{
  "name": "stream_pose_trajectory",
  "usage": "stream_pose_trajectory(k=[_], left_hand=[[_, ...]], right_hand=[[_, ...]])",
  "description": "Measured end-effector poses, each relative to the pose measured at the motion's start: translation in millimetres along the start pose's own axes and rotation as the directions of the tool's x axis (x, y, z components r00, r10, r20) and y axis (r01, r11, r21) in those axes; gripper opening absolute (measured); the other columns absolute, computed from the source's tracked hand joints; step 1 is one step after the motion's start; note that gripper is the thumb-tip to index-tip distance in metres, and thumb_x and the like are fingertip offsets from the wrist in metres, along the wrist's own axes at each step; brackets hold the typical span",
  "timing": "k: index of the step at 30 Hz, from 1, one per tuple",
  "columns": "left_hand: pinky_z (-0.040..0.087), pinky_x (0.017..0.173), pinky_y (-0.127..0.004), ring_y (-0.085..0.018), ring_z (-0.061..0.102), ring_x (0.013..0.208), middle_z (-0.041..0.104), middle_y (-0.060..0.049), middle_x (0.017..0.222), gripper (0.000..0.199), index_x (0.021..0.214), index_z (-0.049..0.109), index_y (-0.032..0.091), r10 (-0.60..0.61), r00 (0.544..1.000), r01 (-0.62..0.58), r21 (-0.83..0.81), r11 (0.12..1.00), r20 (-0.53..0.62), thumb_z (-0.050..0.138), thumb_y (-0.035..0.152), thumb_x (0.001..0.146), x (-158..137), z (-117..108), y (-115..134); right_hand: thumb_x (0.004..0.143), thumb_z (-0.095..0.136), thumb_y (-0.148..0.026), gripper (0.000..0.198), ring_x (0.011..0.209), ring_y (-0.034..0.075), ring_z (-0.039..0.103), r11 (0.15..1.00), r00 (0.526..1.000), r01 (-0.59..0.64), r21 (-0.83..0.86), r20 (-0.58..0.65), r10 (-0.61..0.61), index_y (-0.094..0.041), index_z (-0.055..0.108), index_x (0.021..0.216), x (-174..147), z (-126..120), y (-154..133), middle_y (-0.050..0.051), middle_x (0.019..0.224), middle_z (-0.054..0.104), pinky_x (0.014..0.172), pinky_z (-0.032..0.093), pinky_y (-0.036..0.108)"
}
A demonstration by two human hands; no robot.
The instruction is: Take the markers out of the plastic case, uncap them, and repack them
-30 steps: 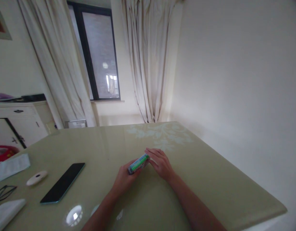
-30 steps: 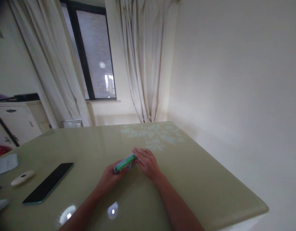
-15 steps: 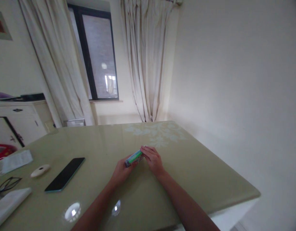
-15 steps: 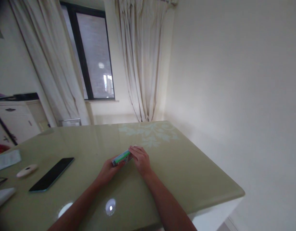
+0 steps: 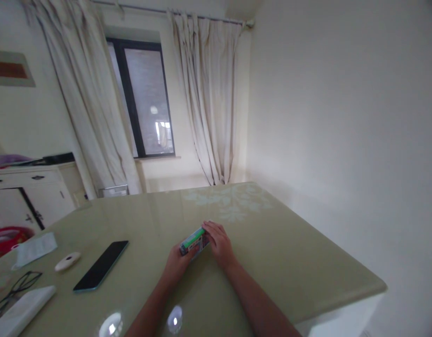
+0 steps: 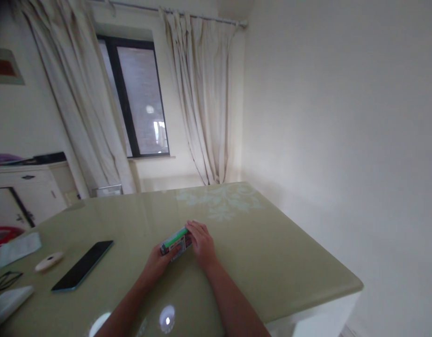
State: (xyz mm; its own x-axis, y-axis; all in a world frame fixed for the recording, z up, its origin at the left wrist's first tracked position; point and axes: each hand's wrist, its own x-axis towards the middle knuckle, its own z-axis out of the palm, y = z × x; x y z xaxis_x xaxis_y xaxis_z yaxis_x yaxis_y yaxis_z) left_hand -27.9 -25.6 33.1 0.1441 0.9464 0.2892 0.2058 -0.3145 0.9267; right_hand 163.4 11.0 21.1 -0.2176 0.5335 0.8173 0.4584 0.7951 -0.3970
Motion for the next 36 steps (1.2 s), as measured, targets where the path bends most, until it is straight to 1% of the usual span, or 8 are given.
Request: stream_pose_trajectory(k=[7,10,13,18,22,25,30,36], left_hand=[[0.055,0.093,-0.039,-0.030,0.072,0.102,0.078,-0.011,0.114,0.057,0.121,0.073,0.015,0.045,0.999,-0.043,0.110,0.993,-0.016,0.065,0.060,0.087,-8,0,4],[0.054,0.095,-0.038,-0.030,0.070,0.107,0.076,-0.012,0.120,0.061,0.126,0.070,0.015,0.079,0.997,-0.076,0.110,0.991,-0.019,0.056,0.064,0.092,-12,0,4],[0.053,0.096,-0.038,-0.031,0.068,0.109,0.075,-0.011,0.121,0.062,0.129,0.069,0.016,0.088,0.996,-0.087,0.121,0.989,-0.004,0.046,0.064,0.096,-14,-1,5],[0.053,0.092,-0.036,-0.029,0.069,0.105,0.076,-0.010,0.118,0.058,0.129,0.068,0.016,0.102,0.995,-0.100,0.156,0.983,-0.001,0.041,0.059,0.100,-16,-1,7],[0.054,0.089,-0.035,-0.027,0.070,0.098,0.077,-0.010,0.112,0.056,0.124,0.070,0.016,0.132,0.991,-0.129,0.188,0.974,-0.005,0.044,0.058,0.098,-18,-3,7],[0.055,0.087,-0.036,-0.027,0.070,0.097,0.077,-0.010,0.111,0.055,0.123,0.070,0.016,0.156,0.987,-0.148,0.201,0.968,-0.026,0.047,0.058,0.096,-18,-4,7],[0.054,0.086,-0.035,-0.027,0.070,0.098,0.076,-0.009,0.111,0.050,0.120,0.070,0.017,0.136,0.989,-0.123,0.190,0.974,-0.055,0.052,0.056,0.095,-16,-4,9],[0.053,0.077,-0.031,-0.024,0.069,0.085,0.077,-0.006,0.092,0.049,0.107,0.074,0.016,0.052,0.995,-0.036,0.169,0.985,-0.088,0.058,0.059,0.090,-14,-6,10]], right_hand=[[0.098,0.059,-0.026,0.041,0.127,0.026,0.057,0.976,0.973,-0.216,0.028,-0.075,0.217,-0.029,0.062,0.139,-5,0,4,0.010,0.136,0.063,0.108,0.050,0.047],[0.099,0.059,-0.034,0.041,0.111,0.023,0.066,0.945,0.955,-0.291,0.146,-0.020,0.297,-0.031,0.060,0.140,-7,0,4,0.010,0.140,0.059,0.091,0.060,0.039],[0.100,0.055,-0.039,0.040,0.091,0.018,0.069,0.913,0.938,-0.339,0.225,0.011,0.345,-0.029,0.059,0.138,-6,-2,-2,0.011,0.141,0.056,0.073,0.062,0.031],[0.101,0.052,-0.044,0.038,0.086,0.017,0.067,0.891,0.914,-0.389,0.235,-0.026,0.406,-0.024,0.061,0.132,-3,-5,-9,0.012,0.131,0.061,0.071,0.058,0.029],[0.099,0.053,-0.049,0.043,0.086,0.019,0.067,0.813,0.847,-0.500,0.299,-0.025,0.531,-0.021,0.061,0.130,-4,0,-4,0.012,0.121,0.067,0.073,0.057,0.031],[0.095,0.056,-0.053,0.047,0.079,0.019,0.068,0.705,0.785,-0.592,0.391,0.078,0.615,-0.019,0.061,0.128,-6,3,3,0.012,0.112,0.069,0.065,0.055,0.029],[0.089,0.062,-0.055,0.049,0.075,0.017,0.067,0.628,0.758,-0.619,0.472,0.149,0.635,-0.020,0.061,0.124,-5,5,6,0.011,0.111,0.068,0.059,0.052,0.026],[0.081,0.073,-0.053,0.047,0.068,0.014,0.062,0.581,0.762,-0.602,0.548,0.179,0.622,-0.021,0.064,0.114,-4,5,3,0.005,0.099,0.067,0.059,0.050,0.025]])
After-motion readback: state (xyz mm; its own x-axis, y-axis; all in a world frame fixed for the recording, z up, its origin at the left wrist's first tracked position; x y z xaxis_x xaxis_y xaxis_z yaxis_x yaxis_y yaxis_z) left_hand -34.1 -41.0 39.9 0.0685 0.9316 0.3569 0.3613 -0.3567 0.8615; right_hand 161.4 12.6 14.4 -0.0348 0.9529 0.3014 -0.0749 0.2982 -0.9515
